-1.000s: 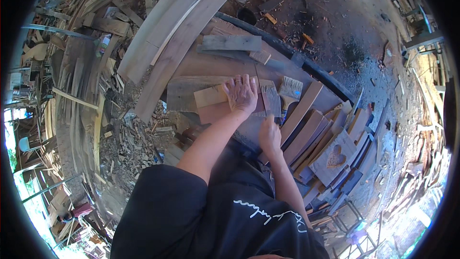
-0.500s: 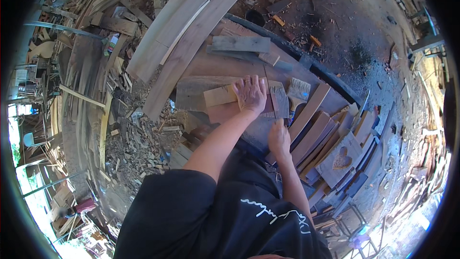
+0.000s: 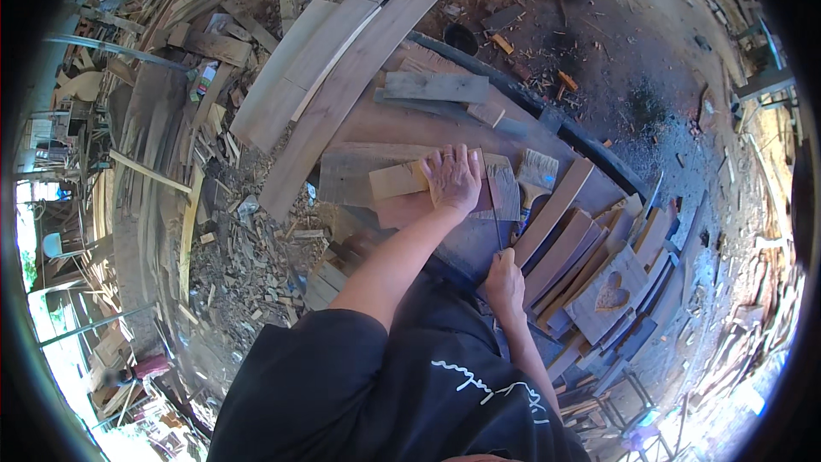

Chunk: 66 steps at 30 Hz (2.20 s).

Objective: The person cleans wooden boards with a hand brush, then marks them using a metal rule.

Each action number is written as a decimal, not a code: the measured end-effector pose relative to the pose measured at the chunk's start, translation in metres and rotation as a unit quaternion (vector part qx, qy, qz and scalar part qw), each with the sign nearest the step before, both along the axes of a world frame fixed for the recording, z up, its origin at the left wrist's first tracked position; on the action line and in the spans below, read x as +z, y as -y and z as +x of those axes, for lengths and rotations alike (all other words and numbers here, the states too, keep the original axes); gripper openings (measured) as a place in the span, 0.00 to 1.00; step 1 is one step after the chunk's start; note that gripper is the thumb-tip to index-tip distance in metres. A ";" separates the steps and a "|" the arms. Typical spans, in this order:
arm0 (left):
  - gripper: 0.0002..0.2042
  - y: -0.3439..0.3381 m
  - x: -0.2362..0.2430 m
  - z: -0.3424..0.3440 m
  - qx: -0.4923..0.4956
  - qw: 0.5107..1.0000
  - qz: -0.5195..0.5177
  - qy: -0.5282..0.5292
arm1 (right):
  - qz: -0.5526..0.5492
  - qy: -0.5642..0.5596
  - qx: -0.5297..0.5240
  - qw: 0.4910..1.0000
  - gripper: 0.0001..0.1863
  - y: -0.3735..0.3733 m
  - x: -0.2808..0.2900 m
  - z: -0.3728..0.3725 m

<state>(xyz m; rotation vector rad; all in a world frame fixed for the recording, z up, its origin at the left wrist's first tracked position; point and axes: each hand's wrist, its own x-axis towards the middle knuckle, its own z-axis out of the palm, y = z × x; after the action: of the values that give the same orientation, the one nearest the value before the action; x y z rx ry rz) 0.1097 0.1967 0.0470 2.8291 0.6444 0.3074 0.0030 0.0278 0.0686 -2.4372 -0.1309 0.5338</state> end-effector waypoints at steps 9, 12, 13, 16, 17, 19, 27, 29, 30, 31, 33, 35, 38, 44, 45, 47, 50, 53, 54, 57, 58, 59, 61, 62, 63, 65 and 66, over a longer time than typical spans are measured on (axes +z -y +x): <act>0.13 0.010 -0.006 0.000 -0.012 1.000 0.015 -0.003 | -0.014 0.025 -0.017 0.999 0.10 -0.008 -0.002 0.019; 0.13 0.008 -0.001 0.002 -0.009 1.000 0.013 -0.001 | -0.017 -0.048 -0.039 0.998 0.11 0.007 0.005 -0.007; 0.13 0.009 0.001 0.002 -0.008 1.000 0.012 0.005 | -0.015 -0.041 -0.044 0.998 0.11 0.002 0.003 -0.003; 0.14 0.009 0.002 0.004 -0.019 1.000 0.015 -0.008 | -0.003 0.011 -0.035 0.999 0.10 -0.025 -0.010 0.037; 0.14 0.007 0.001 0.003 -0.018 1.000 0.020 -0.015 | -0.009 0.010 -0.044 0.999 0.10 -0.026 -0.008 0.037; 0.14 0.008 -0.002 0.001 -0.031 0.999 0.014 -0.017 | -0.011 -0.011 -0.034 0.999 0.09 -0.021 -0.003 0.035; 0.15 0.014 0.006 0.006 -0.031 0.998 0.028 -0.043 | 0.002 0.035 -0.043 0.998 0.06 -0.017 -0.018 0.028; 0.15 0.014 0.001 0.005 -0.039 0.998 0.017 -0.039 | -0.012 0.039 -0.057 0.998 0.06 -0.023 -0.020 0.039; 0.15 0.012 -0.003 0.004 -0.028 0.999 0.037 -0.028 | 0.000 0.038 -0.051 0.998 0.06 -0.021 -0.017 0.036; 0.15 0.011 -0.008 0.003 -0.017 0.998 0.057 -0.017 | 0.012 0.037 -0.045 0.998 0.06 -0.018 -0.013 0.031; 0.15 0.004 -0.013 0.001 -0.020 0.997 0.067 -0.012 | 0.013 0.014 -0.049 0.999 0.06 -0.002 -0.003 -0.003; 0.15 0.008 -0.012 0.003 -0.016 0.997 0.078 -0.011 | -0.011 -0.013 -0.051 0.999 0.07 0.007 -0.001 -0.009; 0.15 0.011 -0.006 0.004 -0.024 0.996 0.077 -0.041 | 0.018 0.000 -0.073 0.997 0.07 -0.015 -0.011 0.019; 0.15 0.007 -0.014 0.000 -0.024 0.996 0.075 -0.031 | 0.045 0.044 -0.065 0.996 0.07 -0.008 -0.005 0.009; 0.15 0.009 -0.014 0.003 -0.025 0.997 0.073 -0.030 | 0.015 0.000 -0.062 0.998 0.07 0.000 0.001 -0.003; 0.15 0.011 -0.011 0.003 -0.022 0.996 0.069 -0.044 | -0.016 -0.047 -0.060 0.997 0.07 0.004 0.002 -0.006; 0.16 0.010 -0.010 0.004 -0.023 0.996 0.076 -0.038 | 0.052 0.045 -0.071 0.995 0.07 -0.016 -0.016 0.026; 0.16 0.013 -0.015 0.004 -0.013 0.994 0.101 -0.048 | 0.023 0.027 -0.060 0.998 0.08 -0.025 -0.021 0.031; 0.16 0.010 -0.016 0.003 -0.011 0.994 0.099 -0.048 | 0.025 0.018 -0.059 0.998 0.07 -0.016 -0.015 0.018; 0.17 0.011 -0.012 0.002 -0.019 0.997 0.074 -0.022 | -0.002 -0.038 -0.042 0.998 0.06 0.009 0.003 -0.005; 0.16 0.013 -0.011 0.007 -0.016 0.996 0.076 -0.038 | -0.004 -0.027 -0.049 0.998 0.06 0.008 0.001 -0.003; 0.15 0.011 -0.007 0.005 -0.015 0.995 0.080 -0.057 | -0.002 -0.018 -0.057 0.998 0.06 0.003 0.000 -0.004; 0.15 0.010 -0.011 0.003 -0.019 0.996 0.081 -0.043 | 0.032 0.007 -0.067 0.997 0.06 -0.016 -0.012 0.024; 0.15 0.008 -0.011 0.002 -0.020 0.996 0.082 -0.029 | 0.029 0.006 -0.060 0.998 0.07 -0.027 -0.018 0.038; 0.15 0.007 -0.011 0.002 -0.017 0.996 0.085 -0.030 | 0.026 0.005 -0.053 0.998 0.07 -0.034 -0.021 0.043; 0.15 0.006 -0.015 0.001 -0.017 0.995 0.091 -0.034 | 0.024 -0.005 -0.048 0.999 0.07 -0.021 -0.015 0.025; 0.16 0.004 -0.019 0.001 -0.013 0.996 0.088 -0.016 | 0.019 -0.011 -0.045 0.999 0.06 -0.011 -0.006 0.016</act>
<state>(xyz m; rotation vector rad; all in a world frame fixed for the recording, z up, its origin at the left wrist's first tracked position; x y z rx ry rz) 0.1102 0.1929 0.0275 3.0140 0.6135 0.3304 0.0191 0.0391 0.0629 -2.3865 -0.0208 0.5141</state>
